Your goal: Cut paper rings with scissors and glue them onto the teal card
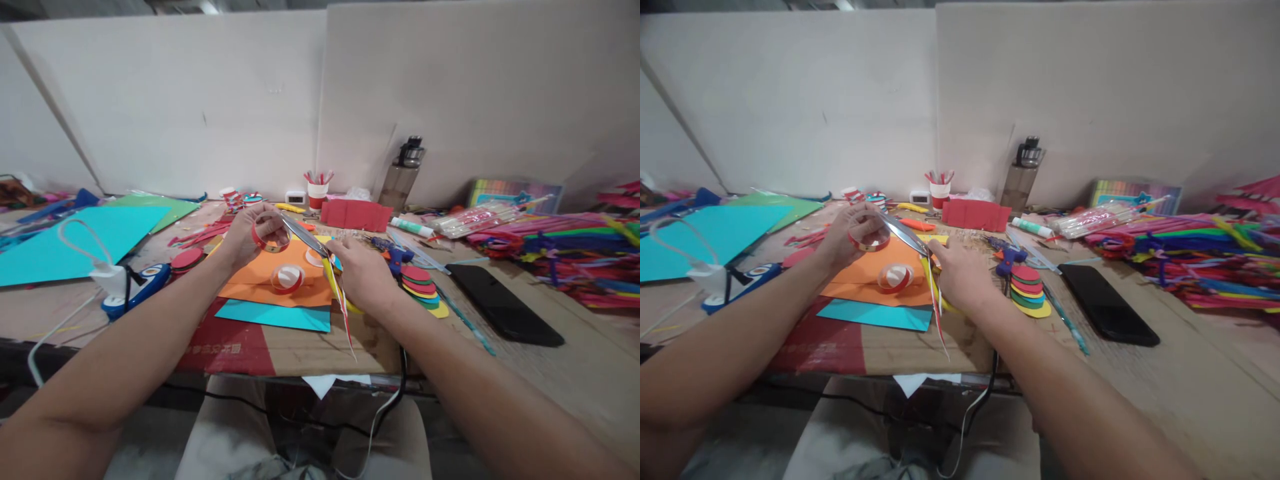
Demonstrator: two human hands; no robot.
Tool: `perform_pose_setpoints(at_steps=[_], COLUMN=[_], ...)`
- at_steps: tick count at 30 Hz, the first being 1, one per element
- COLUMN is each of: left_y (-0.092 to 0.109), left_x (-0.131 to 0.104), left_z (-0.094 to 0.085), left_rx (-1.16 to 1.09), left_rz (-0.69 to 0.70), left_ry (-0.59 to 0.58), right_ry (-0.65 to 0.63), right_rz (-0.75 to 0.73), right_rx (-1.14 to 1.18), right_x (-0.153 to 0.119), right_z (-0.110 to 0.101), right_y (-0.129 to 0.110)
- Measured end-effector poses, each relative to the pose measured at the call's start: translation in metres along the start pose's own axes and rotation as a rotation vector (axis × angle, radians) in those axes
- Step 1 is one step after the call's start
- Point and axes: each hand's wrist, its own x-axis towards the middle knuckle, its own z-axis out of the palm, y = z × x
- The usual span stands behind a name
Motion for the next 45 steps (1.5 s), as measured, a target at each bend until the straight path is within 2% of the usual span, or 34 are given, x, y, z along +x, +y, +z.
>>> perform_pose_setpoints(at_steps=[14,21,28,45], left_y=[0.0001,0.0021,-0.0026,-0.0057], left_x=[0.0021,0.002,0.0007,0.0025], left_z=[-0.0013,-0.0016,-0.0018,-0.0049], left_rx=[-0.028,-0.031,-0.038,0.007], left_rz=[-0.042,-0.011,-0.05,-0.07], left_ry=[0.002,0.05,-0.05,-0.06], right_ry=[-0.001,0.014,0.009,0.0], right_rz=[-0.005,0.001,0.0,-0.003], right_rx=[0.005,0.025,0.018,0.061], right_x=[0.0001,0.0002,0.0001,-0.0003], right_z=[0.0003,0.0011,0.0009,-0.0014], right_y=[-0.0002,0.0002,-0.0006,-0.0004])
